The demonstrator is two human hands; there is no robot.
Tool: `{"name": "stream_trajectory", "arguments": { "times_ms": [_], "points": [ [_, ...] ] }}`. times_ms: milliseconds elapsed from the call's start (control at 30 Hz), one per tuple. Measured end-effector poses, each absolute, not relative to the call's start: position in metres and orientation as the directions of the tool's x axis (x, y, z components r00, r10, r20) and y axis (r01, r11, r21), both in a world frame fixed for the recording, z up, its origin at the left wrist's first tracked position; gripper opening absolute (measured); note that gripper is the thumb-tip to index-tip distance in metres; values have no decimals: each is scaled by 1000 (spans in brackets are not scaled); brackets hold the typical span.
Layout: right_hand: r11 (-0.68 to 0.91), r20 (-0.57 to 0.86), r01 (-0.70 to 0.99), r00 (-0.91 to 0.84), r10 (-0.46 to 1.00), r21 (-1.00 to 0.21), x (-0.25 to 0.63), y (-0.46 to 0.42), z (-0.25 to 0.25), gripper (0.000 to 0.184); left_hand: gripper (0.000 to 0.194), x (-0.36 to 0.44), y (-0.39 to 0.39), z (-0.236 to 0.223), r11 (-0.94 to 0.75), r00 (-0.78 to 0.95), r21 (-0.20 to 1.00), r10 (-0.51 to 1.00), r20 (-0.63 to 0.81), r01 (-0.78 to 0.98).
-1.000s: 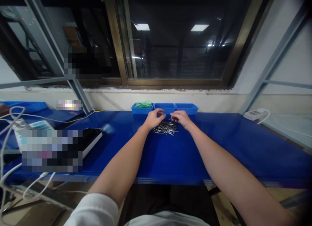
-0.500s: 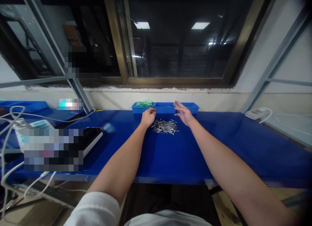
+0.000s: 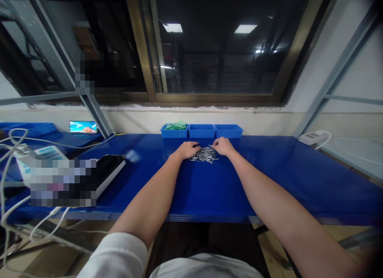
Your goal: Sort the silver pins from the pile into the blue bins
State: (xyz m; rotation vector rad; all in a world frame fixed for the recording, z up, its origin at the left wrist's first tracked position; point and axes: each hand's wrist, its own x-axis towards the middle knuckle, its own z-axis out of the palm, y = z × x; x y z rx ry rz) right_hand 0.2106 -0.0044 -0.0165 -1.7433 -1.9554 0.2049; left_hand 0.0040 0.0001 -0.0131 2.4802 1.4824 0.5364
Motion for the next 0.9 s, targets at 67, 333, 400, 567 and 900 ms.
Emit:
{"name": "stream_trajectory", "arguments": {
  "times_ms": [67, 333, 400, 567, 900],
  "points": [
    [157, 256, 901, -54, 965, -404, 207, -4, -17, 14, 47, 5, -1, -13, -484, 442, 345, 875, 197, 804],
    [351, 374, 847, -199, 906, -398, 200, -13, -5, 16, 46, 11, -6, -6, -524, 428, 419, 850, 306, 741],
    [448, 403, 779, -275, 873, -439, 197, -18, -1, 16, 45, 13, -9, -3, -564, 426, 435, 822, 379, 702],
    [527, 438, 618, -306, 845, -584, 189, -23, 3, 13, 30, 20, -16, 8, -675, 476, 407, 729, 492, 615],
    [316, 284, 168, -187, 940, -934, 192, -23, 2, 24, 19, 21, -19, 13, -639, 375, 514, 761, 529, 572]
  ]
}}
